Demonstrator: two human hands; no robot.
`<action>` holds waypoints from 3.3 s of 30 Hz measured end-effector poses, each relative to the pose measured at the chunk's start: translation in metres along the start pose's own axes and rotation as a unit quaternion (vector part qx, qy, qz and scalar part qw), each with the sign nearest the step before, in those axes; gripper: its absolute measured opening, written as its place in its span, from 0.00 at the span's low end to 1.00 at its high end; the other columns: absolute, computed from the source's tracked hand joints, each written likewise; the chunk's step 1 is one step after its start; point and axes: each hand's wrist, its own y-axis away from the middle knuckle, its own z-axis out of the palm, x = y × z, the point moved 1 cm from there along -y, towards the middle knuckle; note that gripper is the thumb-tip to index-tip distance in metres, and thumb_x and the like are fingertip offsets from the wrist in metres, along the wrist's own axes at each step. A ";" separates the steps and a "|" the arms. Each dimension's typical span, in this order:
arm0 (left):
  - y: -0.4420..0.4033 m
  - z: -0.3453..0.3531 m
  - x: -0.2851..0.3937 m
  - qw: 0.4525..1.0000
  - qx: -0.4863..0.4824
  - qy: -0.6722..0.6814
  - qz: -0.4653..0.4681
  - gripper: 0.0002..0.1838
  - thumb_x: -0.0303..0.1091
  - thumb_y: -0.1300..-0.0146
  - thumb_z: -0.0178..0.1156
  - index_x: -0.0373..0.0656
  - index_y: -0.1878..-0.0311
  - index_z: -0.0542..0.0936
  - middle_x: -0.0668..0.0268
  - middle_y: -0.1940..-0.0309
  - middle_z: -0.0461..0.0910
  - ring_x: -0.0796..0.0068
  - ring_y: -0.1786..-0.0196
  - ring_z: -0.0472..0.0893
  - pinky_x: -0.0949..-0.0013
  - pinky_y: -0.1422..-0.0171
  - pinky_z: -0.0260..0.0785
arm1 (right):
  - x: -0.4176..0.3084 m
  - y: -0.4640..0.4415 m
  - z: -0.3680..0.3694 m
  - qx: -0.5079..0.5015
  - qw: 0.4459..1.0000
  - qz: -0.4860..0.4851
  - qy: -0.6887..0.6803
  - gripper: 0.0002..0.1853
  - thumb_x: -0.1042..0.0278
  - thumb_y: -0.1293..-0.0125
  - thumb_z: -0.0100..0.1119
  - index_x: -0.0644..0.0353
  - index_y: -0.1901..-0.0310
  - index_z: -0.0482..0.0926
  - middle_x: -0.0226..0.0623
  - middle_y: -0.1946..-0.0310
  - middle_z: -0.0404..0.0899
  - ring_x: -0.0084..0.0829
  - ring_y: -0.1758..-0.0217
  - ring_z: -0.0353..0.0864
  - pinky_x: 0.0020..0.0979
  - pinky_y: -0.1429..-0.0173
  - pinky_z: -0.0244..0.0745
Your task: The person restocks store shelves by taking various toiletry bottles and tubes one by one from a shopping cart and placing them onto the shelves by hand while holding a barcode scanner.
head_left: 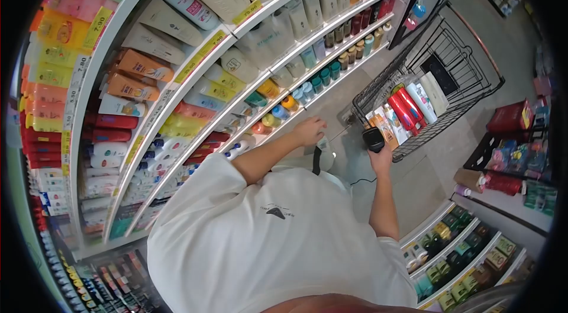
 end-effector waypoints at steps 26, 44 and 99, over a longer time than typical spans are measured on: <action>0.039 0.033 0.021 0.832 -0.287 -0.359 0.310 0.18 0.50 0.33 0.57 0.48 0.65 0.90 0.66 0.63 0.88 0.65 0.43 0.75 0.55 0.37 0.59 | -0.043 0.255 0.055 0.116 0.938 0.307 -0.116 0.23 0.61 0.48 0.76 0.62 0.52 0.82 0.53 0.57 0.86 0.54 0.51 0.84 0.43 0.49 0.81; -0.164 0.233 0.052 0.922 -0.102 -0.210 0.309 0.18 0.38 0.30 0.52 0.56 0.39 0.78 0.65 0.48 0.81 0.62 0.44 0.81 0.47 0.40 0.68 | -0.058 0.315 0.116 0.099 0.939 0.291 -0.155 0.28 0.57 0.44 0.75 0.53 0.41 0.82 0.45 0.47 0.85 0.45 0.43 0.84 0.42 0.39 0.79; 0.189 -0.319 0.046 0.729 0.549 0.376 0.159 0.44 0.36 0.49 0.81 0.35 0.35 0.63 0.56 0.44 0.76 0.61 0.43 0.80 0.61 0.43 0.79 | -0.275 0.278 -0.104 -0.117 0.863 0.114 -0.478 0.10 0.81 0.37 0.66 0.65 0.55 0.80 0.34 0.74 0.79 0.27 0.78 0.79 0.30 0.73 0.75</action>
